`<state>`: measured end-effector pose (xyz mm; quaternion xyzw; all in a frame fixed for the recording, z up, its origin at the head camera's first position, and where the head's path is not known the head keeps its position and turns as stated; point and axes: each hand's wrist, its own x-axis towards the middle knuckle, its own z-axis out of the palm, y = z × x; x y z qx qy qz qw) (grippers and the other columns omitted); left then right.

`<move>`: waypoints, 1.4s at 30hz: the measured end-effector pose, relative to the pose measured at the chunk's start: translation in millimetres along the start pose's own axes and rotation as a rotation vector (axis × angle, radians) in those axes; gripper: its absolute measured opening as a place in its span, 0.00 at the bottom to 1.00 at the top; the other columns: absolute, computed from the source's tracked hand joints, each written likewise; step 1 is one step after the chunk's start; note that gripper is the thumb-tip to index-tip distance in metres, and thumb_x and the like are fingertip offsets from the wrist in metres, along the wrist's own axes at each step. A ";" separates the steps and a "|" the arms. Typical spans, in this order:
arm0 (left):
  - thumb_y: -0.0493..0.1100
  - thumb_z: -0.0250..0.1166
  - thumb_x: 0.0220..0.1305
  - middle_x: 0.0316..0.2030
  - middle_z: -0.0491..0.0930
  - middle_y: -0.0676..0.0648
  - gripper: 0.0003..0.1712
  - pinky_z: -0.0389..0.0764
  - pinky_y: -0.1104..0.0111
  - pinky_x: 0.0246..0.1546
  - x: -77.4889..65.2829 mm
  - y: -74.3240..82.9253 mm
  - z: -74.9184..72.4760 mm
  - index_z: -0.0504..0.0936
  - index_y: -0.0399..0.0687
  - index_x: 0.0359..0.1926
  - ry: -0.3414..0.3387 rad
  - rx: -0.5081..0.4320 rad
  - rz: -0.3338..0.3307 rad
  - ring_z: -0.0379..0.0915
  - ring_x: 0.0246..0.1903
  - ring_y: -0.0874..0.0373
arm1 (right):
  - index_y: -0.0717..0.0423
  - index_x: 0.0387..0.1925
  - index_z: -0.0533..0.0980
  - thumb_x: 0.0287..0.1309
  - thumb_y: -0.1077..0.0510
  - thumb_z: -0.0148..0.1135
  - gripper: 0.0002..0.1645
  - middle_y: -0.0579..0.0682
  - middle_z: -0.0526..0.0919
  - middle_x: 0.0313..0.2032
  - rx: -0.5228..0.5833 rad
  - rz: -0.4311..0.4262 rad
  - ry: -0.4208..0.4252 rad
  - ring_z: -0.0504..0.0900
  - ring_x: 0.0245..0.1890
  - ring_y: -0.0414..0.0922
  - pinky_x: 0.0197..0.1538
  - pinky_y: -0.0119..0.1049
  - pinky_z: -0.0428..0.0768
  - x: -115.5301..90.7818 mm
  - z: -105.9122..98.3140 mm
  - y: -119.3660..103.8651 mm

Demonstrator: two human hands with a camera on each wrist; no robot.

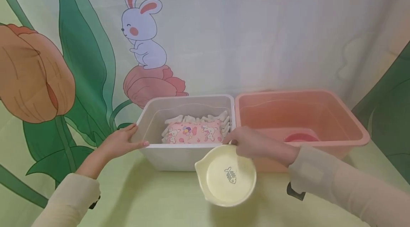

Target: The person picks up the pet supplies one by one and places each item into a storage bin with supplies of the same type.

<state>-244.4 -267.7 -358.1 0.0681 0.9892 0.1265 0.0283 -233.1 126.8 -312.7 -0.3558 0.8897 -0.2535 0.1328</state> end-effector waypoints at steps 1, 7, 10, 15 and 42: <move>0.74 0.53 0.47 0.64 0.54 0.34 0.55 0.66 0.45 0.51 -0.4 0.5 -0.4 0.54 0.40 0.65 -0.002 0.000 -0.001 0.57 0.59 0.37 | 0.51 0.35 0.80 0.36 0.78 0.50 0.27 0.43 0.81 0.31 0.002 -0.004 0.001 0.75 0.31 0.40 0.33 0.28 0.74 0.1 -0.2 0.1; 0.72 0.54 0.47 0.63 0.55 0.33 0.55 0.68 0.45 0.49 -2.2 3.7 -2.9 0.54 0.39 0.65 0.008 0.003 0.009 0.60 0.57 0.37 | 0.52 0.36 0.80 0.37 0.78 0.49 0.27 0.44 0.81 0.30 0.003 0.018 -0.009 0.74 0.30 0.41 0.31 0.28 0.74 1.9 -3.1 -0.2; 0.72 0.54 0.47 0.63 0.55 0.33 0.54 0.68 0.45 0.49 -2.5 3.8 -3.0 0.54 0.39 0.65 0.008 -0.001 0.008 0.60 0.57 0.37 | 0.52 0.36 0.80 0.36 0.78 0.49 0.28 0.45 0.81 0.30 0.003 0.027 -0.014 0.75 0.29 0.40 0.31 0.28 0.74 3.3 -4.7 0.2; 0.72 0.54 0.47 0.63 0.55 0.34 0.55 0.68 0.45 0.50 -2.3 2.8 -2.5 0.54 0.39 0.65 0.010 -0.004 0.005 0.60 0.58 0.37 | 0.52 0.36 0.80 0.35 0.79 0.47 0.29 0.45 0.82 0.28 -0.002 0.016 -0.005 0.75 0.28 0.39 0.29 0.28 0.75 5.5 -6.8 2.3; 0.73 0.54 0.46 0.63 0.55 0.34 0.56 0.69 0.45 0.48 -3.2 4.0 -3.7 0.54 0.40 0.65 0.001 -0.004 -0.004 0.61 0.57 0.37 | 0.55 0.40 0.80 0.36 0.79 0.50 0.29 0.47 0.82 0.32 -0.017 0.017 0.036 0.75 0.31 0.42 0.31 0.30 0.74 6.8 -21.7 7.3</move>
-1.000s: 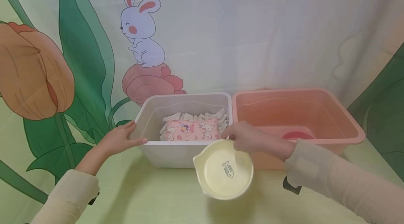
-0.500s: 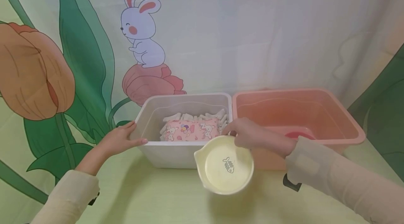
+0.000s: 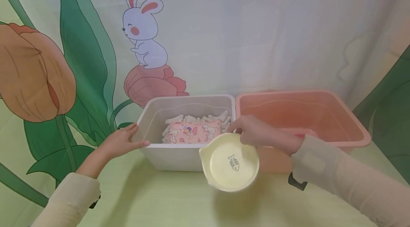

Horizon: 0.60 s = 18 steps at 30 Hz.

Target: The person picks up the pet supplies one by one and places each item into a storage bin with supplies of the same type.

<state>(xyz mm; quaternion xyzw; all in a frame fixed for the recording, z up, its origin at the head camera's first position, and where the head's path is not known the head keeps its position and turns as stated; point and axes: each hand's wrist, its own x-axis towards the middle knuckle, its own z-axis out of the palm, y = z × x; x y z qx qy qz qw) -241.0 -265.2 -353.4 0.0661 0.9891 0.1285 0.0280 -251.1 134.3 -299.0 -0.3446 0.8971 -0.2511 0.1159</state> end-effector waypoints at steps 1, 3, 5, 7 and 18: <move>0.73 0.54 0.46 0.63 0.55 0.34 0.56 0.69 0.45 0.48 0.1 0.1 -0.2 0.54 0.39 0.65 0.000 0.002 0.001 0.61 0.57 0.37 | 0.55 0.40 0.80 0.36 0.79 0.50 0.28 0.47 0.82 0.32 0.001 0.003 0.001 0.76 0.31 0.42 0.31 0.30 0.74 0.0 -0.6 0.0; 0.73 0.54 0.46 0.63 0.55 0.34 0.56 0.69 0.45 0.48 0.4 0.0 -0.2 0.54 0.39 0.65 -0.001 0.003 0.000 0.61 0.57 0.37 | 0.55 0.40 0.80 0.36 0.78 0.49 0.28 0.47 0.82 0.32 0.001 0.007 0.000 0.76 0.32 0.42 0.32 0.30 0.74 0.3 -1.7 -0.1; 0.73 0.54 0.46 0.63 0.55 0.34 0.56 0.69 0.45 0.48 0.7 -0.3 -0.1 0.54 0.39 0.65 -0.003 0.001 -0.002 0.61 0.57 0.37 | 0.55 0.39 0.80 0.36 0.78 0.49 0.28 0.47 0.82 0.32 -0.002 0.007 0.001 0.76 0.32 0.42 0.32 0.30 0.75 0.7 -2.7 -0.5; 0.73 0.54 0.46 0.63 0.55 0.34 0.56 0.69 0.45 0.48 0.7 -0.8 0.4 0.54 0.39 0.65 -0.005 -0.002 -0.005 0.61 0.57 0.37 | 0.55 0.38 0.80 0.36 0.78 0.48 0.28 0.47 0.82 0.31 -0.008 0.004 0.002 0.76 0.32 0.42 0.33 0.31 0.75 0.9 -3.6 -1.0; 0.75 0.53 0.45 0.63 0.55 0.34 0.57 0.69 0.45 0.48 1.9 -3.2 2.5 0.54 0.40 0.65 0.007 0.009 0.005 0.61 0.57 0.37 | 0.54 0.39 0.80 0.36 0.78 0.49 0.28 0.47 0.82 0.32 -0.021 -0.006 0.001 0.77 0.34 0.43 0.36 0.34 0.77 0.6 -10.8 0.3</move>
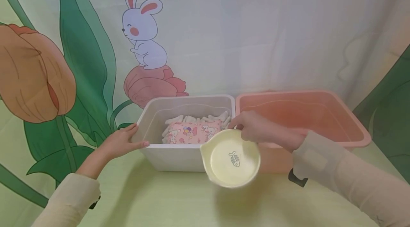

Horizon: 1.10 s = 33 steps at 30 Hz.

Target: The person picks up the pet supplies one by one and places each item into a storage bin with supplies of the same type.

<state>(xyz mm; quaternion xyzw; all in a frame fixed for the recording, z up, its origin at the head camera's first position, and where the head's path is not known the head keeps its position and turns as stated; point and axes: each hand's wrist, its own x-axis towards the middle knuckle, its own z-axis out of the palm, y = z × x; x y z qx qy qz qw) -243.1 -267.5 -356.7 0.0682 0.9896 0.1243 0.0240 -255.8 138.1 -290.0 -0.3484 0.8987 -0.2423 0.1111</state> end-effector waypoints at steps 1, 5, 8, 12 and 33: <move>0.75 0.53 0.45 0.63 0.55 0.34 0.57 0.69 0.45 0.48 0.0 0.0 -0.1 0.54 0.39 0.65 0.000 0.002 0.000 0.61 0.57 0.37 | 0.54 0.39 0.80 0.36 0.78 0.49 0.28 0.47 0.82 0.32 0.002 0.005 0.001 0.77 0.34 0.43 0.36 0.33 0.76 0.1 -0.5 0.5; 0.74 0.53 0.45 0.63 0.55 0.33 0.57 0.69 0.45 0.48 -0.4 1.7 -1.6 0.54 0.39 0.65 -0.004 -0.003 -0.003 0.60 0.57 0.37 | 0.55 0.40 0.80 0.37 0.78 0.48 0.28 0.48 0.82 0.33 0.007 0.001 0.007 0.77 0.33 0.43 0.32 0.31 0.74 0.1 -2.0 0.9; 0.74 0.54 0.46 0.63 0.55 0.33 0.56 0.69 0.45 0.48 -1.0 2.0 -1.9 0.54 0.39 0.65 -0.003 -0.007 -0.003 0.61 0.57 0.37 | 0.56 0.40 0.80 0.36 0.78 0.48 0.28 0.48 0.82 0.33 0.011 0.005 0.005 0.76 0.32 0.43 0.30 0.29 0.73 0.3 -3.1 0.2; 0.73 0.54 0.46 0.63 0.55 0.34 0.56 0.69 0.45 0.49 -1.5 0.9 -1.1 0.54 0.39 0.65 0.000 -0.006 -0.001 0.61 0.57 0.37 | 0.57 0.40 0.79 0.35 0.79 0.47 0.28 0.49 0.83 0.31 0.013 0.006 0.006 0.77 0.32 0.43 0.31 0.30 0.74 -0.2 -6.1 -0.7; 0.72 0.55 0.47 0.63 0.56 0.33 0.55 0.65 0.45 0.52 -0.7 -0.7 1.3 0.56 0.38 0.64 0.023 -0.007 0.017 0.57 0.59 0.36 | 0.57 0.40 0.79 0.37 0.79 0.50 0.27 0.49 0.81 0.33 0.006 0.045 0.001 0.74 0.31 0.44 0.31 0.32 0.76 0.7 -20.6 4.6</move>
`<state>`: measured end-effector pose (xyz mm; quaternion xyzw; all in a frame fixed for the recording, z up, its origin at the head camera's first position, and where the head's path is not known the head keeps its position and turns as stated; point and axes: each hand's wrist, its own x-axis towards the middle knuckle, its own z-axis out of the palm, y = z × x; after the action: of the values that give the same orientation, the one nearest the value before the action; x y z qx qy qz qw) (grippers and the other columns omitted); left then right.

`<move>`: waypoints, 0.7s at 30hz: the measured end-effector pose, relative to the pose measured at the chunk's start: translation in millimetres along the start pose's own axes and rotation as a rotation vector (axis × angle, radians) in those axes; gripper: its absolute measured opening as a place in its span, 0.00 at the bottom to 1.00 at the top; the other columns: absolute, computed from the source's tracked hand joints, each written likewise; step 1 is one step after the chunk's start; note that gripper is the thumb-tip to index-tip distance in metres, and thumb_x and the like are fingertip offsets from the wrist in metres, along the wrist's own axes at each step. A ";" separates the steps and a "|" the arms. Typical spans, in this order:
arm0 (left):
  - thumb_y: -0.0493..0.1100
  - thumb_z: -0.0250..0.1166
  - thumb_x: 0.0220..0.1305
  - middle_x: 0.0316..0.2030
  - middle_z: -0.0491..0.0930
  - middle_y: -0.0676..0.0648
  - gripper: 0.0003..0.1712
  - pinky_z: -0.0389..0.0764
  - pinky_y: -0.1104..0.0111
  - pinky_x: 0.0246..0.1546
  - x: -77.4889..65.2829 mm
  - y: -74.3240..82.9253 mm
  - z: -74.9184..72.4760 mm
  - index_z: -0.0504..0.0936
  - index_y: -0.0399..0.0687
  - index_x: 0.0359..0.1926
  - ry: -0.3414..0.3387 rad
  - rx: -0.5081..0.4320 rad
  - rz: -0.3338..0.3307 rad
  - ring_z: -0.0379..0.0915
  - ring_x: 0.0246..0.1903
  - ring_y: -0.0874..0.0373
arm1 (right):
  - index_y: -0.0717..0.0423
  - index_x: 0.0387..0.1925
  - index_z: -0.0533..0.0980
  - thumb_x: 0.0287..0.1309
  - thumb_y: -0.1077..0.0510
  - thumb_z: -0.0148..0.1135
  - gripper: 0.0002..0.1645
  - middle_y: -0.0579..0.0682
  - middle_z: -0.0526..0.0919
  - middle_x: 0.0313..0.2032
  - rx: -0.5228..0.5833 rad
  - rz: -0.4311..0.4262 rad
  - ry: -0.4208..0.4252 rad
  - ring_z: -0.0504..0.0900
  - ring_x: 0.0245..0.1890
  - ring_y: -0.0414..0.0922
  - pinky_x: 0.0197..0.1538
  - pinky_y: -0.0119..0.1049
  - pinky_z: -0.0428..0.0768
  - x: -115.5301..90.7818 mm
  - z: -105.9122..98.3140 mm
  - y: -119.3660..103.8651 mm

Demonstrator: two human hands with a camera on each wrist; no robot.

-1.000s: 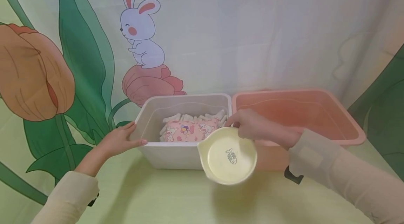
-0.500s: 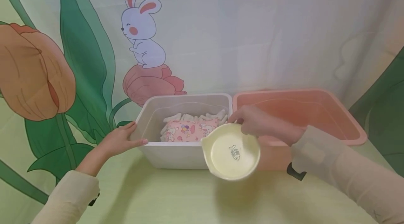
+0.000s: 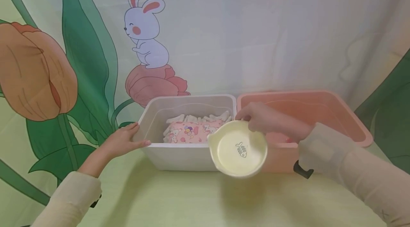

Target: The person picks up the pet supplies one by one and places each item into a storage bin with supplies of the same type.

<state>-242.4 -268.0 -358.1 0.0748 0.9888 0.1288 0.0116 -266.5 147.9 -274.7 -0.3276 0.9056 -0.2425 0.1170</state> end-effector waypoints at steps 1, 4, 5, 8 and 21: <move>0.72 0.55 0.47 0.63 0.56 0.33 0.55 0.65 0.44 0.52 0.1 -0.2 0.1 0.55 0.38 0.64 -0.001 -0.001 -0.002 0.56 0.59 0.36 | 0.58 0.40 0.79 0.37 0.79 0.50 0.27 0.49 0.81 0.32 0.004 0.003 -0.001 0.74 0.31 0.44 0.31 0.32 0.75 0.1 -0.5 0.2; 0.73 0.54 0.46 0.63 0.56 0.33 0.56 0.65 0.44 0.51 -0.1 0.1 0.0 0.55 0.38 0.65 -0.006 -0.008 -0.010 0.56 0.60 0.36 | 0.58 0.40 0.79 0.37 0.78 0.49 0.27 0.49 0.81 0.32 0.008 0.012 0.001 0.74 0.31 0.44 0.31 0.32 0.76 -0.4 -1.7 0.1; 0.73 0.54 0.46 0.63 0.56 0.33 0.56 0.65 0.44 0.51 -0.2 0.4 -0.2 0.55 0.38 0.65 -0.008 -0.010 -0.011 0.56 0.59 0.36 | 0.58 0.40 0.79 0.36 0.78 0.49 0.27 0.50 0.81 0.32 0.007 0.013 0.002 0.75 0.32 0.44 0.31 0.32 0.76 -0.6 -2.0 0.0; 0.73 0.55 0.46 0.63 0.55 0.34 0.56 0.65 0.44 0.51 0.0 1.0 -0.2 0.54 0.39 0.65 -0.015 -0.019 -0.018 0.56 0.60 0.36 | 0.58 0.40 0.79 0.36 0.79 0.49 0.28 0.50 0.81 0.32 0.008 0.011 0.005 0.75 0.32 0.44 0.31 0.32 0.76 -0.6 -2.6 0.4; 0.73 0.54 0.45 0.63 0.56 0.33 0.56 0.63 0.43 0.52 0.7 -0.1 0.8 0.55 0.39 0.65 0.000 0.007 -0.010 0.53 0.61 0.36 | 0.60 0.43 0.78 0.36 0.79 0.46 0.29 0.53 0.82 0.35 0.051 -0.006 -0.006 0.75 0.31 0.45 0.26 0.30 0.72 2.2 -6.0 6.4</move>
<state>-243.1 -267.8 -358.8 0.0697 0.9896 0.1251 0.0118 -273.9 152.9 -273.0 -0.3277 0.8979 -0.2647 0.1274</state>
